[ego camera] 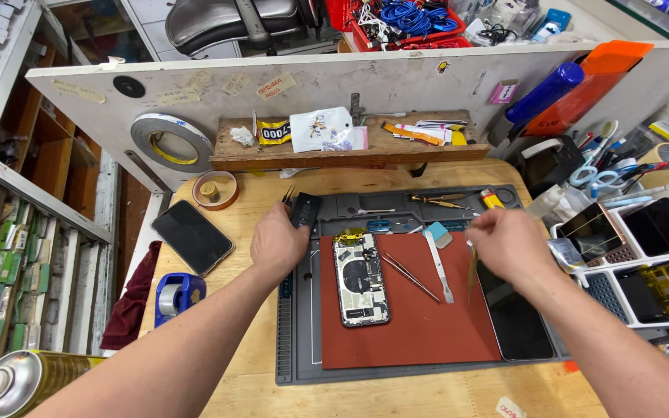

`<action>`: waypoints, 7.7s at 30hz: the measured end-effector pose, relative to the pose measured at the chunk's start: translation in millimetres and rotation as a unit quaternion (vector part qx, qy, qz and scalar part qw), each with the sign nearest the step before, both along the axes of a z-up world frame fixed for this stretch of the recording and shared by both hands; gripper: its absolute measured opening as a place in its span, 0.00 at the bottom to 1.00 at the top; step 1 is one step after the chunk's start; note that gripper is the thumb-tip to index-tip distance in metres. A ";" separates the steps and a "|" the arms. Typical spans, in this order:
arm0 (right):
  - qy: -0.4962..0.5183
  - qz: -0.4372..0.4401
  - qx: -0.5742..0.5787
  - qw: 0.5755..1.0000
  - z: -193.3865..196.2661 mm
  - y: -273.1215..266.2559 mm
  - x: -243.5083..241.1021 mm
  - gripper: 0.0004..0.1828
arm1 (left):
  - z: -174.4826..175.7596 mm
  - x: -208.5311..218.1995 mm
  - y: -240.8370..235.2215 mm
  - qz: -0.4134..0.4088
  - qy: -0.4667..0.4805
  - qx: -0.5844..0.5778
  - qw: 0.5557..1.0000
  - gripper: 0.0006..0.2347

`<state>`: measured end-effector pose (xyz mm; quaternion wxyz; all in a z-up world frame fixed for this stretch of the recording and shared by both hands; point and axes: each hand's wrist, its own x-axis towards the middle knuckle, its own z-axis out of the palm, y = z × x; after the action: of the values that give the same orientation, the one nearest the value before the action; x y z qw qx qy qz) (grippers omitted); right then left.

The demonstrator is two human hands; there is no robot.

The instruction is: The person disassembles a smartphone on a workbench, removing the battery and internal components using a screwdriver, tweezers, and a plastic pry tool. The person places removed parts on the mat and continues to separate internal modules.

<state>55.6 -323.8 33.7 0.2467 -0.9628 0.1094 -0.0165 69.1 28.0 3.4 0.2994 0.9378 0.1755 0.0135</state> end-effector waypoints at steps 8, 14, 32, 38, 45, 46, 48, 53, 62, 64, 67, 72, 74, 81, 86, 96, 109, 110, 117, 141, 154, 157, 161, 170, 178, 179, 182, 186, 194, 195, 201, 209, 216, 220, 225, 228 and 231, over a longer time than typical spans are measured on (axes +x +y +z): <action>-0.095 0.021 -0.014 0.995 13.8 12.8 -8.0 0.15 | -21.8 28.9 15.0 0.112 0.100 -0.295 0.944 0.07; -0.004 0.008 0.045 0.999 2.9 15.2 -12.5 0.18 | -13.1 -4.8 67.2 0.130 0.120 -0.368 0.913 0.03; -0.027 0.143 0.275 0.950 8.0 110.9 18.4 0.15 | 13.7 -26.7 -6.7 -0.116 0.027 -0.086 0.989 0.17; -0.019 0.144 0.253 0.957 -1.5 122.1 17.5 0.14 | 11.7 -13.7 -39.6 -0.164 0.047 -0.077 0.982 0.30; -0.024 0.138 0.218 0.966 4.7 126.0 14.1 0.15 | -2.0 -11.2 -41.2 -0.155 0.069 -0.066 0.983 0.27; -0.022 0.136 0.205 0.969 6.3 126.7 13.5 0.15 | -3.1 -10.4 -41.9 -0.152 0.074 -0.068 0.983 0.27; -0.016 0.133 0.211 0.968 7.8 129.1 13.0 0.14 | -4.8 -9.6 -41.6 -0.150 0.082 -0.073 0.983 0.26; -0.073 0.211 0.137 0.965 10.4 128.1 13.9 0.14 | -9.7 -7.9 -37.1 -0.150 0.087 -0.088 0.981 0.25; -0.088 0.327 -0.108 0.934 26.6 135.7 34.4 0.14 | -18.9 -1.7 -33.4 -0.170 0.070 -0.069 0.981 0.23; -0.085 0.324 -0.128 0.933 27.9 139.5 37.8 0.11 | -19.1 -2.3 -32.2 -0.168 0.082 -0.087 0.979 0.24; -0.135 0.372 -0.100 0.913 29.9 143.3 36.8 0.13 | -17.0 -2.1 -31.8 -0.164 0.099 -0.108 0.975 0.27; -0.029 0.359 -0.085 0.929 40.1 149.0 32.1 0.16 | -12.6 -5.6 -31.3 -0.168 0.087 -0.111 0.976 0.28; -0.019 0.353 -0.126 0.927 42.5 151.2 29.1 0.16 | -8.9 -6.6 -30.7 -0.168 0.089 -0.119 0.974 0.27; -0.018 0.357 -0.089 0.929 36.5 144.0 34.4 0.09 | 0.8 -12.6 -29.5 -0.147 0.131 -0.190 0.962 0.29; -0.007 0.345 0.041 0.938 18.0 137.6 47.3 0.10 | -1.1 -14.5 -29.3 -0.152 0.117 -0.172 0.966 0.30; -0.010 0.321 0.094 0.942 7.3 134.4 48.8 0.10 | -23.2 -8.9 -27.4 -0.156 0.088 -0.148 0.973 0.27; -0.031 0.296 -0.006 0.955 19.7 142.3 30.2 0.10 | -47.1 -29.0 -38.7 -0.090 -0.089 -0.147 0.981 0.14; -0.029 0.292 -0.003 0.956 19.2 140.5 31.1 0.11 | -44.7 -30.0 -38.6 -0.088 -0.083 -0.157 0.980 0.14; -0.022 0.283 0.072 0.956 11.7 126.9 40.4 0.12 | -31.7 -33.7 -37.1 -0.081 -0.042 -0.167 0.982 0.16; 0.189 0.003 0.518 0.834 -2.3 142.7 27.1 0.12 | -12.4 -39.6 -30.8 -0.067 -0.048 -0.161 0.984 0.05; 0.148 -0.008 0.543 0.826 3.0 112.3 35.3 0.10 | -22.4 2.0 11.2 -0.048 -0.067 -0.016 0.996 0.06; 0.149 -0.010 0.538 0.830 3.1 100.6 33.6 0.10 | -20.9 -0.8 10.0 -0.048 -0.052 -0.016 0.997 0.06; 0.143 -0.043 0.549 0.822 5.8 78.9 27.9 0.12 | -15.8 -1.7 10.2 -0.051 -0.048 -0.018 0.997 0.07; 0.093 -0.071 0.544 0.831 -18.0 24.4 10.8 0.09 | 1.0 -11.8 10.1 -0.029 -0.030 -0.046 0.998 0.08; -0.033 -0.077 0.096 0.992 -36.5 3.8 -30.2 0.10 | -1.2 -44.8 -25.6 -0.074 -0.041 -0.148 0.985 0.09; -0.016 -0.070 0.051 0.996 -37.0 6.8 -31.7 0.11 | -2.5 -48.9 -29.3 -0.079 -0.035 -0.158 0.984 0.09; 0.015 -0.046 -0.048 0.998 -34.3 8.7 -39.8 0.13 | -9.0 -59.9 -37.5 -0.109 0.001 -0.154 0.982 0.06; -0.099 0.058 -0.142 0.983 -22.8 20.2 -45.3 0.12 | -16.4 -63.9 -43.5 -0.120 0.019 -0.135 0.983 0.06; 0.056 0.189 -0.026 0.980 -13.3 68.9 -58.9 0.17 | -21.9 -61.2 -44.0 -0.109 0.032 -0.123 0.986 0.05; 0.070 0.188 -0.021 0.979 -14.2 70.3 -57.2 0.19 | -22.1 -62.9 -42.3 -0.111 0.038 -0.131 0.984 0.05; -0.065 0.215 0.015 0.974 -18.4 72.1 -40.0 0.18 | -18.6 -64.5 -35.7 -0.106 0.054 -0.191 0.974 0.05; -0.028 0.238 0.050 0.970 -24.7 95.8 -36.9 0.13 | -28.0 -62.2 -35.7 -0.106 0.033 -0.205 0.972 0.04; 0.017 0.225 -0.014 0.974 -27.0 101.2 -47.1 0.16 | -34.3 -57.8 -32.7 -0.116 0.053 -0.219 0.967 0.04; 0.048 0.225 -0.023 0.973 -21.9 102.7 -50.6 0.16 | -32.6 -56.2 -30.8 -0.121 0.057 -0.229 0.964 0.04; 0.067 0.223 -0.021 0.972 -16.5 101.2 -53.3 0.18 | -25.4 -57.2 -31.8 -0.117 0.085 -0.222 0.964 0.04; 0.076 0.232 -0.033 0.969 -15.9 102.9 -52.4 0.18 | -21.0 -57.3 -31.8 -0.115 0.103 -0.231 0.961 0.03; 0.061 0.233 -0.038 0.970 -15.2 103.5 -49.9 0.18 | -18.1 -57.6 -32.8 -0.118 0.095 -0.226 0.962 0.03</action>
<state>5.6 -220.3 18.5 0.1994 -0.9697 -0.1034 0.0961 11.6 -4.9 -14.7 0.4852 0.8566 0.0900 -0.1510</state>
